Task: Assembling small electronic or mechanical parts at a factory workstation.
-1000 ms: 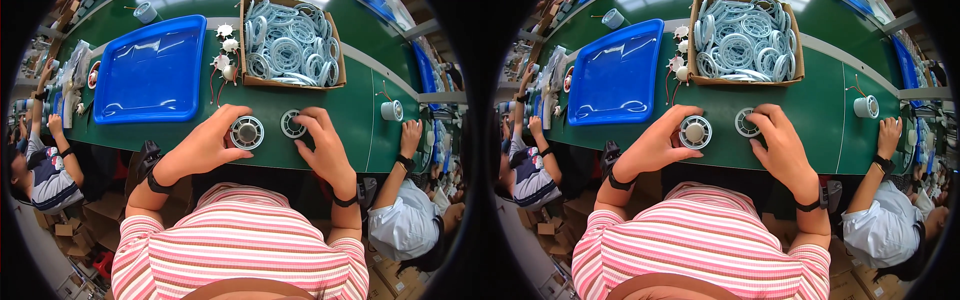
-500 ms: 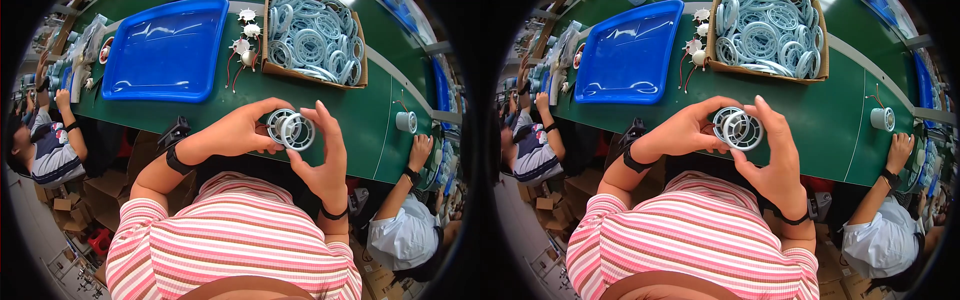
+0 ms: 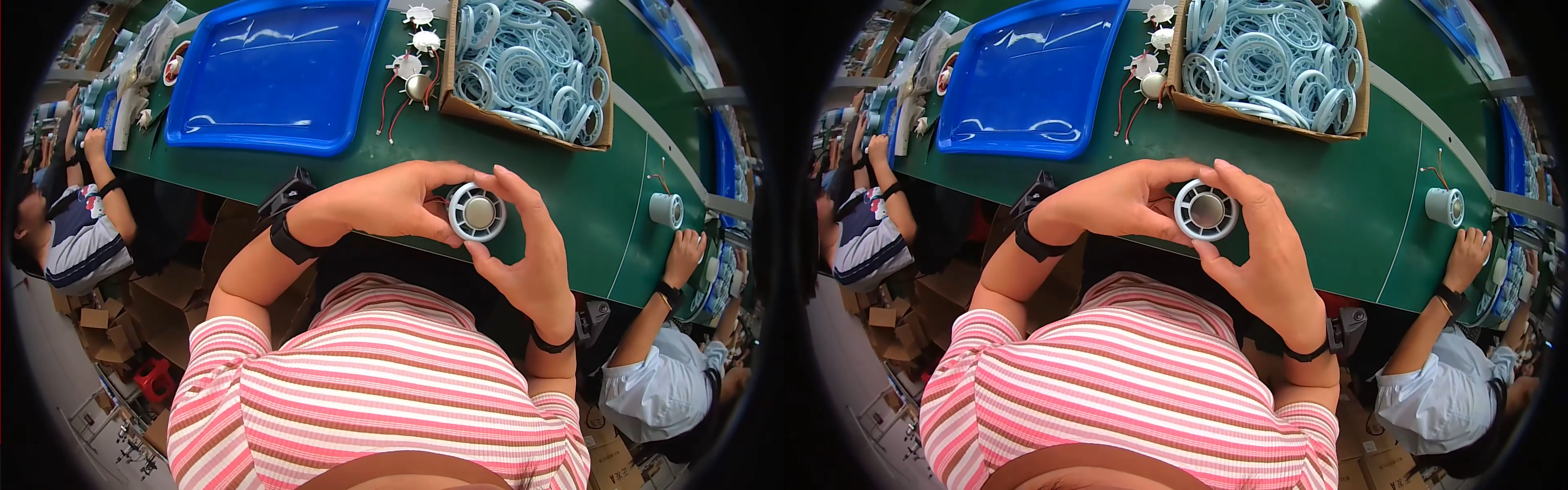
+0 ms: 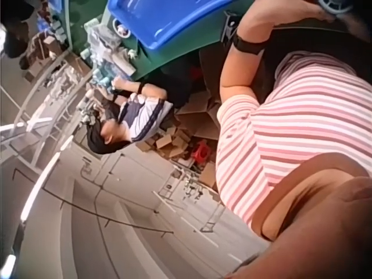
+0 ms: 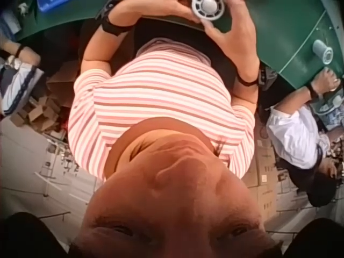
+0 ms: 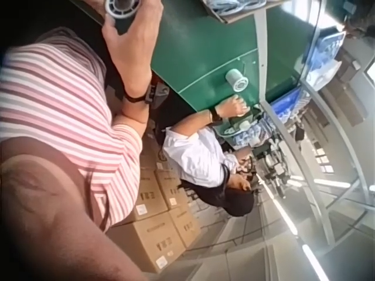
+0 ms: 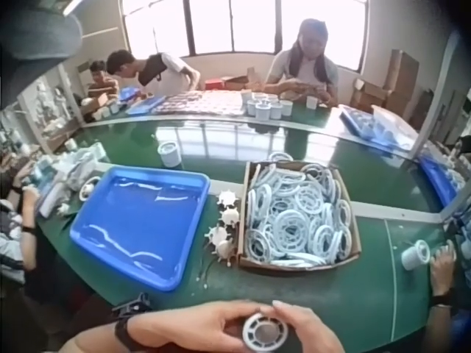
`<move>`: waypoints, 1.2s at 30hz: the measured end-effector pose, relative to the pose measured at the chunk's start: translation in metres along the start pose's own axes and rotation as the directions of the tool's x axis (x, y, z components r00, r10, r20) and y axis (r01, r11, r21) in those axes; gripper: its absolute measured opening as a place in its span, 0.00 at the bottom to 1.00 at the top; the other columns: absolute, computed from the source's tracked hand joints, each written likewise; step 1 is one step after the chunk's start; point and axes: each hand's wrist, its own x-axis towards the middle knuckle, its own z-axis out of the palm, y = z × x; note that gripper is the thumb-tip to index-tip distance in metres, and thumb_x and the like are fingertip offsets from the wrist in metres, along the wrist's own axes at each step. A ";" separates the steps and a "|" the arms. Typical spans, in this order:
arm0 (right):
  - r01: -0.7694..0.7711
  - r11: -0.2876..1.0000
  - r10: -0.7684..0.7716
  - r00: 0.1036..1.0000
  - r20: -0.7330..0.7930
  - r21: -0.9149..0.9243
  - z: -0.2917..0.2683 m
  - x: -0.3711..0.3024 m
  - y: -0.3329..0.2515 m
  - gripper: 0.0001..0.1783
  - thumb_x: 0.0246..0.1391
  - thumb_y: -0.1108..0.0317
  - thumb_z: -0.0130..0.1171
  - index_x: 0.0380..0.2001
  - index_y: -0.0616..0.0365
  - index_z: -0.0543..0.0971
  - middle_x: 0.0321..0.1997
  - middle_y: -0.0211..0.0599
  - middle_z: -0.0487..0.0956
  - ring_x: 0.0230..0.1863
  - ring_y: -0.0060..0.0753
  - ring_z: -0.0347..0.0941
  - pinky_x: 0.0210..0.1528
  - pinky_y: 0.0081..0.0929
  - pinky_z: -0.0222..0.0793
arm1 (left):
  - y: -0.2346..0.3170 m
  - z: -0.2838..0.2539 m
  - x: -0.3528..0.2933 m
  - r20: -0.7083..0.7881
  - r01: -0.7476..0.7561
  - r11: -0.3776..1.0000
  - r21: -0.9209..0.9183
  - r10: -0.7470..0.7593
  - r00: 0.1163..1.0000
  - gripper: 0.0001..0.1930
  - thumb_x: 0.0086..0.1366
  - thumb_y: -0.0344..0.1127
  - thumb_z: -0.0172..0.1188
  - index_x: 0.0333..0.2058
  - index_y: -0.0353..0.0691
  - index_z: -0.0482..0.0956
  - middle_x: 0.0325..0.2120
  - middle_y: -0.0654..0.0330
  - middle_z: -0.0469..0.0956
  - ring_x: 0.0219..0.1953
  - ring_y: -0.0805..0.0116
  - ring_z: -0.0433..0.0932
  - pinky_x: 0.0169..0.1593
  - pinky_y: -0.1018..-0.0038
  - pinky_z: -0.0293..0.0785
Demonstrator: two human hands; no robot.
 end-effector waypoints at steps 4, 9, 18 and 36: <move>-0.033 0.999 0.032 0.999 0.023 0.012 -0.004 0.001 0.007 0.46 0.39 0.80 0.71 0.66 0.58 0.67 0.60 0.42 0.79 0.61 0.41 0.76 0.64 0.35 0.69 | 0.005 -0.010 0.000 0.124 0.075 0.983 -0.168 -0.055 0.991 0.34 0.64 0.25 0.67 0.67 0.36 0.65 0.55 0.56 0.76 0.55 0.68 0.78 0.58 0.70 0.79; 0.002 1.000 -0.002 1.000 0.002 0.030 -0.013 0.001 0.015 0.44 0.40 0.79 0.72 0.64 0.58 0.68 0.60 0.41 0.78 0.60 0.43 0.76 0.62 0.36 0.70 | 0.007 -0.004 0.015 0.075 0.235 0.901 -0.365 -0.223 0.972 0.31 0.67 0.31 0.66 0.66 0.35 0.66 0.55 0.54 0.76 0.54 0.62 0.80 0.55 0.68 0.83; 0.064 0.960 -0.107 0.983 -0.146 -0.274 -0.011 -0.002 0.035 0.40 0.43 0.68 0.73 0.63 0.52 0.72 0.59 0.38 0.76 0.64 0.44 0.68 0.70 0.51 0.56 | 0.001 0.016 0.016 -0.395 0.042 0.997 0.062 -0.014 0.918 0.27 0.66 0.28 0.63 0.63 0.32 0.69 0.61 0.54 0.69 0.49 0.67 0.80 0.44 0.74 0.84; -0.586 0.429 -0.085 0.732 -0.676 -0.687 -0.169 -0.034 0.145 0.33 0.50 0.65 0.69 0.61 0.51 0.74 0.67 0.37 0.71 0.69 0.50 0.60 0.72 0.59 0.47 | -0.011 0.008 -0.022 0.176 -0.033 -0.432 0.901 0.297 0.939 0.29 0.59 0.39 0.65 0.61 0.46 0.75 0.64 0.58 0.71 0.69 0.54 0.66 0.71 0.47 0.52</move>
